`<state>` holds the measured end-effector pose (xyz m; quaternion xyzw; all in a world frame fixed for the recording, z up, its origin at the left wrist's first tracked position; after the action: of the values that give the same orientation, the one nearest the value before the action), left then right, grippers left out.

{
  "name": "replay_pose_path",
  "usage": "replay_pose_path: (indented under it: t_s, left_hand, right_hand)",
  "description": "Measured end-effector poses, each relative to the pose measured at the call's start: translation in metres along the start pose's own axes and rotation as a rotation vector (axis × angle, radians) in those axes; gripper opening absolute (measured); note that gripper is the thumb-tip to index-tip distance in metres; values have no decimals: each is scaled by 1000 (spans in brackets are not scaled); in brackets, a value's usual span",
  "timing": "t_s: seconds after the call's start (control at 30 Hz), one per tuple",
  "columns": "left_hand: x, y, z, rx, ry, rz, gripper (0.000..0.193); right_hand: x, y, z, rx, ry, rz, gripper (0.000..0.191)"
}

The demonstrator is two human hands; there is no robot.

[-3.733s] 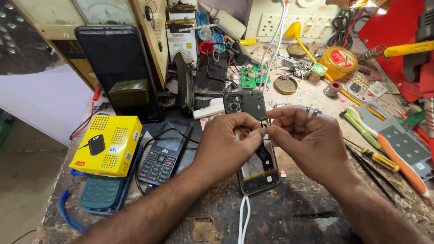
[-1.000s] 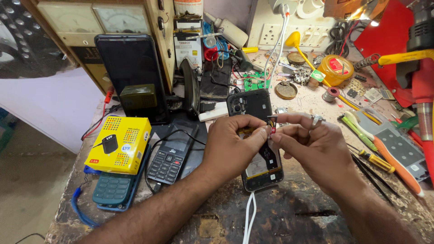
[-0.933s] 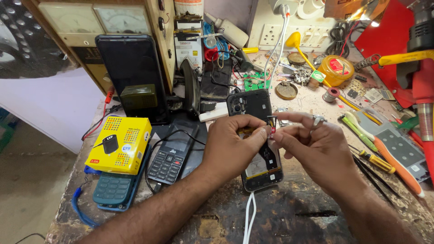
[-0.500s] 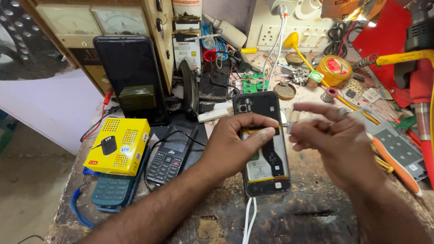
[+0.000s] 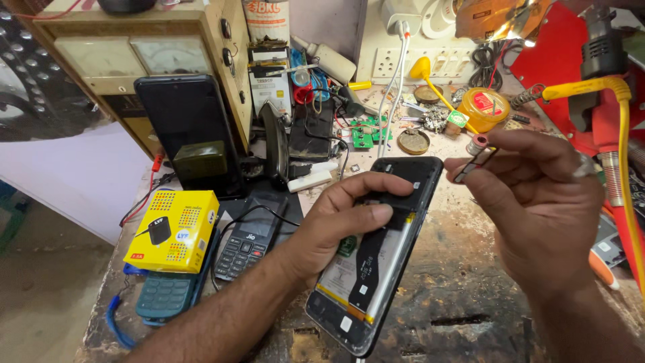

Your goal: The person works on a disassembled smartphone at a cluttered repair bench, pressing on the exposed battery and internal board, then lifting the phone to power on its screen and checking it. They pry at the phone's edge, open it again, reposition the battery and internals, and use a small screwdriver-like tool to work on the board near the battery.

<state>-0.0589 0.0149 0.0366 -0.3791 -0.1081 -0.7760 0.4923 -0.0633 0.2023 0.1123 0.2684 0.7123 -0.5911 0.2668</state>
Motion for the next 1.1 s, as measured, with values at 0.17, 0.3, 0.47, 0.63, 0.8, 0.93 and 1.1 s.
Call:
replay_pose_path:
  t_s: [0.17, 0.3, 0.47, 0.63, 0.8, 0.93, 1.1]
  left_hand:
    - [-4, 2, 5, -26, 22, -10, 37]
    - [-6, 3, 7, -41, 57, -34, 38]
    - [-8, 3, 6, -41, 108, -53, 40]
    - [-12, 4, 12, -141, 159, -97, 50]
    - [-20, 0, 12, -139, 47, -109, 66]
    - [-35, -2, 3, -59, 0, -210, 73]
    - [-35, 4, 6, -140, 79, -245, 85]
  right_hand:
    - [-17, 1, 1, -12, 109, -94, 35]
    - [-10, -6, 7, -44, 45, -111, 36]
    - [3, -5, 4, -44, 11, -94, 33]
    - [2, -4, -1, -125, -47, -213, 32]
    - [15, -1, 0, -132, -54, -167, 30]
    - [21, 0, 0, -140, -38, -102, 30]
    - [24, -1, 6, -160, 39, -95, 32]
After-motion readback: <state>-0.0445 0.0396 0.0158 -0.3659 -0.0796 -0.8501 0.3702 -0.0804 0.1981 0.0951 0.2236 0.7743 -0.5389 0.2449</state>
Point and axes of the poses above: each hand's wrist, its own y-axis away from the middle knuckle, its own z-axis out of the palm, x = y × z, the point moved 8 cm from there along -y, towards the middle knuckle, and after that the axes turned 6 degrees about y, right-handed, at the moved point
